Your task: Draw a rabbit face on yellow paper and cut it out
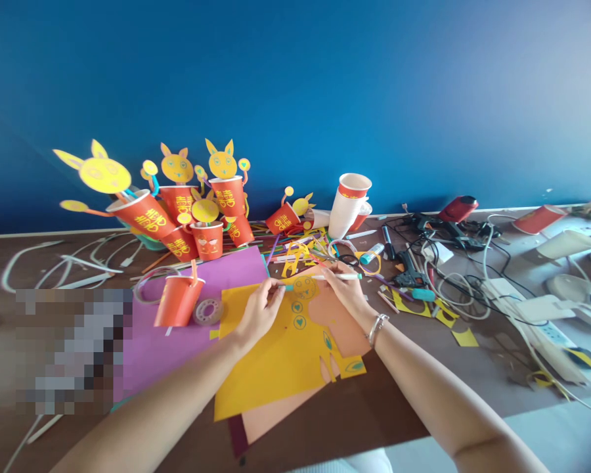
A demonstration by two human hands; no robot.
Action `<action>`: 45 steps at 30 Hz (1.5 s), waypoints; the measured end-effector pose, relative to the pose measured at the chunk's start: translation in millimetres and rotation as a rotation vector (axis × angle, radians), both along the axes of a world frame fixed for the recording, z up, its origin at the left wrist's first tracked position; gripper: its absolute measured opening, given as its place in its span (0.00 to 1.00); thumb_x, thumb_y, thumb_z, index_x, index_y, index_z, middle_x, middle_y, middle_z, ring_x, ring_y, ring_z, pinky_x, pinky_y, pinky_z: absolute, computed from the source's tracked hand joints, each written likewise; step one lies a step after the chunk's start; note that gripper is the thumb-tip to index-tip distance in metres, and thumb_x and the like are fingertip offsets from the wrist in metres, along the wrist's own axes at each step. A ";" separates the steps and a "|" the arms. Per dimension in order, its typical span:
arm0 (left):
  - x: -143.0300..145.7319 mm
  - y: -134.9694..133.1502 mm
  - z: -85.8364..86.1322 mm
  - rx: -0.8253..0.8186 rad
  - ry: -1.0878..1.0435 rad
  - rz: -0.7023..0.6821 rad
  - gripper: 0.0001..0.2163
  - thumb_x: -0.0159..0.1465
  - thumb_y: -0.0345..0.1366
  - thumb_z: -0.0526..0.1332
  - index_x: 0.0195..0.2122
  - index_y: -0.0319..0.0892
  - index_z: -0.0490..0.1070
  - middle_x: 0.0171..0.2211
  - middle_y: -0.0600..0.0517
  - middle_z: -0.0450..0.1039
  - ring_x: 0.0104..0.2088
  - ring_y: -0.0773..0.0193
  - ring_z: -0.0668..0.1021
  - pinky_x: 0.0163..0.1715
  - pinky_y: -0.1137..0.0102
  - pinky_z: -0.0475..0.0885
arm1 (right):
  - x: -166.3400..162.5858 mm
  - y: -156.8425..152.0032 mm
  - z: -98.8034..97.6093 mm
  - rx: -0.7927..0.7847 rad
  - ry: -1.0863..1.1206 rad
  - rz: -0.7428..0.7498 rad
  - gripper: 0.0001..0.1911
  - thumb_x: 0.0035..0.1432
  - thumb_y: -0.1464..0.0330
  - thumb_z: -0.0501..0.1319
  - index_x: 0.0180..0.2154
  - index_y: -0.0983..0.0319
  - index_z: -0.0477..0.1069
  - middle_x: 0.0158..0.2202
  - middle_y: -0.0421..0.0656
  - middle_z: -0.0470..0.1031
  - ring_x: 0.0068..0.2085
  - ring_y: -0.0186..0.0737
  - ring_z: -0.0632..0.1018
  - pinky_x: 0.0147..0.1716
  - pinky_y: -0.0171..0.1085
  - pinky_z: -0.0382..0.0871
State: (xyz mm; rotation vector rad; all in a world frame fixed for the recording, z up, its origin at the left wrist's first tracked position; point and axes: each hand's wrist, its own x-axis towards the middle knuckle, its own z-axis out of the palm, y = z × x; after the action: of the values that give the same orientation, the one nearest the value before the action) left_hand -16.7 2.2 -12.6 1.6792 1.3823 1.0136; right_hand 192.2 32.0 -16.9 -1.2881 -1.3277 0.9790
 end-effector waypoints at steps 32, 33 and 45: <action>-1.2 -2.0 -2.5 0.040 0.054 0.006 0.11 0.64 0.44 0.52 0.32 0.43 0.65 0.25 0.55 0.70 0.26 0.67 0.74 0.27 0.74 0.67 | -3.1 5.3 -5.7 -0.002 -0.266 0.036 0.08 0.48 0.67 0.56 0.20 0.60 0.61 0.19 0.36 0.65 0.22 0.33 0.64 0.21 0.33 0.56; -1.1 -2.0 -2.3 0.040 0.054 0.006 0.11 0.64 0.44 0.52 0.32 0.44 0.65 0.25 0.55 0.70 0.26 0.67 0.74 0.27 0.74 0.67 | -3.1 5.3 -6.5 0.003 -0.264 0.040 0.08 0.49 0.67 0.56 0.20 0.60 0.61 0.19 0.36 0.66 0.22 0.33 0.65 0.21 0.33 0.56; -2.2 -1.4 -4.3 0.031 0.033 -0.006 0.10 0.65 0.44 0.52 0.33 0.43 0.65 0.27 0.54 0.71 0.28 0.66 0.76 0.29 0.74 0.68 | -2.2 5.7 -9.2 -0.001 -0.146 -0.023 0.10 0.49 0.66 0.56 0.19 0.59 0.61 0.18 0.36 0.65 0.21 0.33 0.65 0.21 0.33 0.56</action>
State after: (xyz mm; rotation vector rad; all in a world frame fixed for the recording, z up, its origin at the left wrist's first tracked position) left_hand -19.0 0.9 -17.0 1.7289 1.3890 1.0131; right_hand 190.0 37.7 -26.1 -1.3943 -1.4204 0.8835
